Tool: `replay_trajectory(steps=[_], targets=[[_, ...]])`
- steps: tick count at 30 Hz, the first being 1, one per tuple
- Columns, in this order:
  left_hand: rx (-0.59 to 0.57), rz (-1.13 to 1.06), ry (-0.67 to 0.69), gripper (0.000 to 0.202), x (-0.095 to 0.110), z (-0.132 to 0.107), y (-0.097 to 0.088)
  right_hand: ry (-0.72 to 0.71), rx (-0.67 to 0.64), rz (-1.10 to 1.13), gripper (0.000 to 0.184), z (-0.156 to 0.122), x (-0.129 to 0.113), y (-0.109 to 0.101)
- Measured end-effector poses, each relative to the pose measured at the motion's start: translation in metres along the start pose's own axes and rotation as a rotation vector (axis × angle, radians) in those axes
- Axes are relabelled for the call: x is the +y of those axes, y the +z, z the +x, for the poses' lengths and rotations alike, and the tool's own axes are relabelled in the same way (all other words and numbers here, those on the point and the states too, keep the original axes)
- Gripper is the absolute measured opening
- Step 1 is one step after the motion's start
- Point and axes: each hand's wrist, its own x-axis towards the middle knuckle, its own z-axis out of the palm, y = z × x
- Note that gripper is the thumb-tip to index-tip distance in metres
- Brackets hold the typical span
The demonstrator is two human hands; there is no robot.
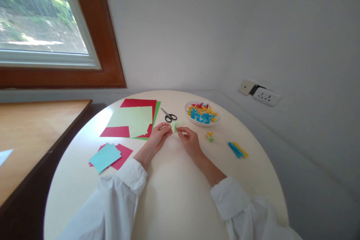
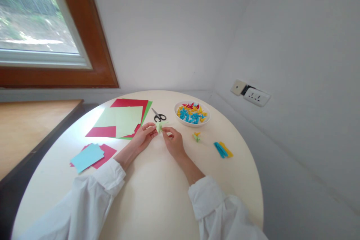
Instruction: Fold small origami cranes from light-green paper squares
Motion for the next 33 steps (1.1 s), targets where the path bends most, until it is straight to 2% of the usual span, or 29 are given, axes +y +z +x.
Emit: replay_trajectory(steps=[11, 14, 16, 19, 24, 33], targets=[[-0.005, 0.053, 0.026, 0.028, 0.000, 0.000, 0.000, -0.017, -0.033, -0.037, 0.019, -0.001, 0.000, 0.000], [0.000, 0.083, 0.047, 0.027, -0.001, 0.000, 0.000, 0.006, 0.079, -0.019, 0.019, 0.000, -0.002, 0.000], [-0.004, 0.115, 0.057, 0.025, -0.001, -0.002, 0.002, -0.001, 0.174, 0.015, 0.027, -0.001, -0.004, 0.000], [-0.022, 0.174, 0.061, 0.025, -0.001, -0.005, 0.005, -0.043, 0.169, 0.037, 0.040, -0.002, -0.006, -0.001], [-0.053, 0.234, 0.071, 0.024, 0.000, -0.009, 0.007, -0.076, 0.099, -0.020, 0.020, -0.003, -0.005, -0.002], [-0.114, 0.237, 0.063, 0.024, 0.003, -0.011, 0.008, -0.013, 0.156, -0.029, 0.019, 0.000, -0.001, -0.002]])
